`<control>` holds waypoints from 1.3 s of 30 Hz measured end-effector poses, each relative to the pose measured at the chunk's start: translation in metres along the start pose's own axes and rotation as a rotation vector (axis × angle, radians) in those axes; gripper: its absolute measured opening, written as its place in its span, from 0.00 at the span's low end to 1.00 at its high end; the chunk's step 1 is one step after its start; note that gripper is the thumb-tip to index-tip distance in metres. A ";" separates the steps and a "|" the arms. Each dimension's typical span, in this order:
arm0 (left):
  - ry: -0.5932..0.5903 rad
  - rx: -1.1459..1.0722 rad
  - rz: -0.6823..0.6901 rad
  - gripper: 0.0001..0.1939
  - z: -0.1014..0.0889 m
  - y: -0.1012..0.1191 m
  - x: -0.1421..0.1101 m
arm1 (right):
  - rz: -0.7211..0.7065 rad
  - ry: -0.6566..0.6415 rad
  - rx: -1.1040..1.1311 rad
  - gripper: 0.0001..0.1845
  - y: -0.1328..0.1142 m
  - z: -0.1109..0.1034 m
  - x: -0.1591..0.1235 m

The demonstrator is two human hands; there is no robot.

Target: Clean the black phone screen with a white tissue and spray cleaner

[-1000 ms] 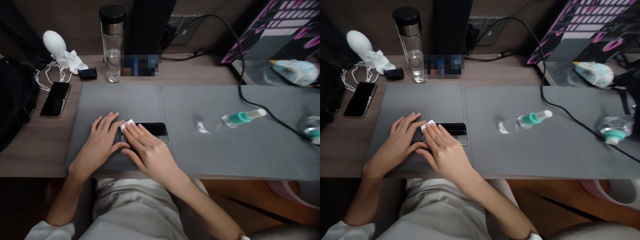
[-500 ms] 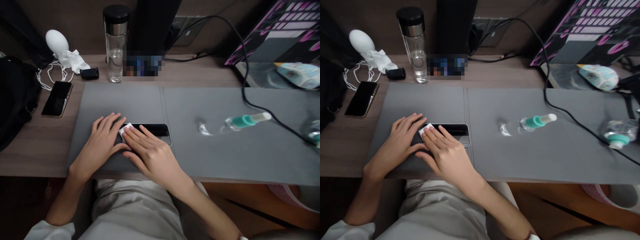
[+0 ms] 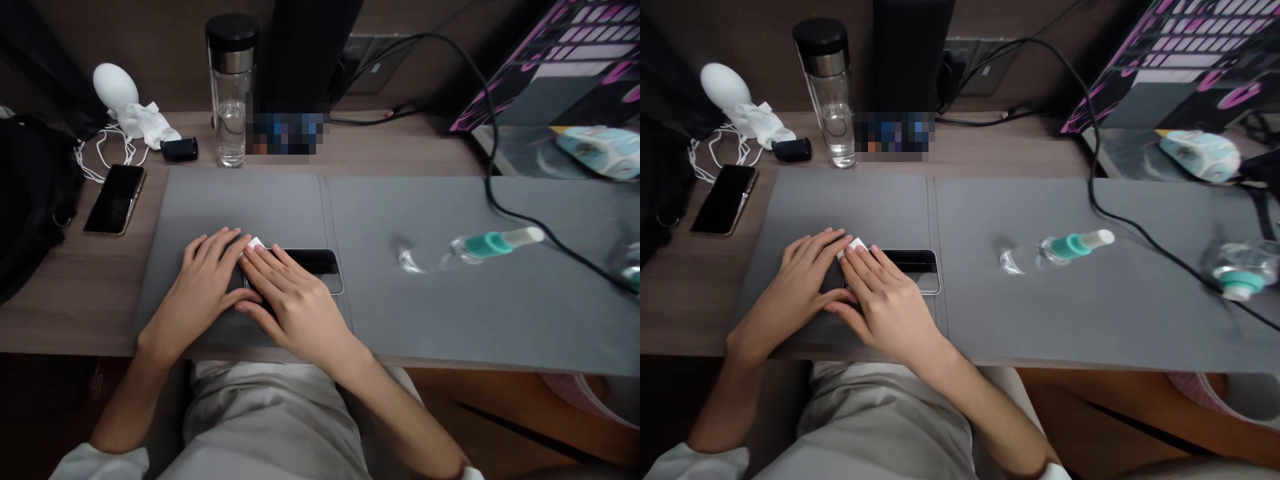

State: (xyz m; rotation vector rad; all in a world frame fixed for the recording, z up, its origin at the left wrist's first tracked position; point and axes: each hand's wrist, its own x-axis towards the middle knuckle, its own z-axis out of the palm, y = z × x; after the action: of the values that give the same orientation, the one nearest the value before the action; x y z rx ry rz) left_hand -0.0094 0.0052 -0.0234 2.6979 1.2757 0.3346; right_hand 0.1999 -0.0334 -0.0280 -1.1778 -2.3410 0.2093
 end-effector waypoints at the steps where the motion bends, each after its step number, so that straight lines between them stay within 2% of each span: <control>1: 0.001 0.002 -0.002 0.39 0.000 0.000 0.000 | -0.007 0.003 -0.002 0.31 0.000 0.000 0.000; 8: -0.058 -0.037 0.032 0.42 -0.004 0.003 -0.006 | -0.091 0.064 0.009 0.24 0.000 -0.002 -0.005; 13: -0.069 -0.040 0.010 0.38 -0.005 0.005 -0.006 | -0.149 0.077 0.025 0.24 0.001 -0.005 -0.010; 19: -0.061 -0.041 0.003 0.37 -0.005 0.005 -0.005 | -0.192 0.094 -0.002 0.20 0.005 -0.011 -0.019; 25: -0.063 -0.021 0.007 0.43 -0.006 0.007 -0.002 | -0.139 0.135 -0.057 0.21 0.018 -0.023 -0.036; 30: -0.071 0.017 -0.018 0.40 -0.007 0.010 0.001 | -0.076 0.183 -0.079 0.20 0.035 -0.032 -0.055; 39: -0.064 0.013 -0.025 0.40 -0.008 0.011 0.001 | -0.038 0.311 -0.069 0.19 0.040 -0.026 -0.061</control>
State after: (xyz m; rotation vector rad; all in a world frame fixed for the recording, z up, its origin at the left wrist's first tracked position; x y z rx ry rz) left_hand -0.0022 -0.0009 -0.0130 2.6775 1.2967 0.2358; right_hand 0.2715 -0.0597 -0.0421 -1.1085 -2.1082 -0.0658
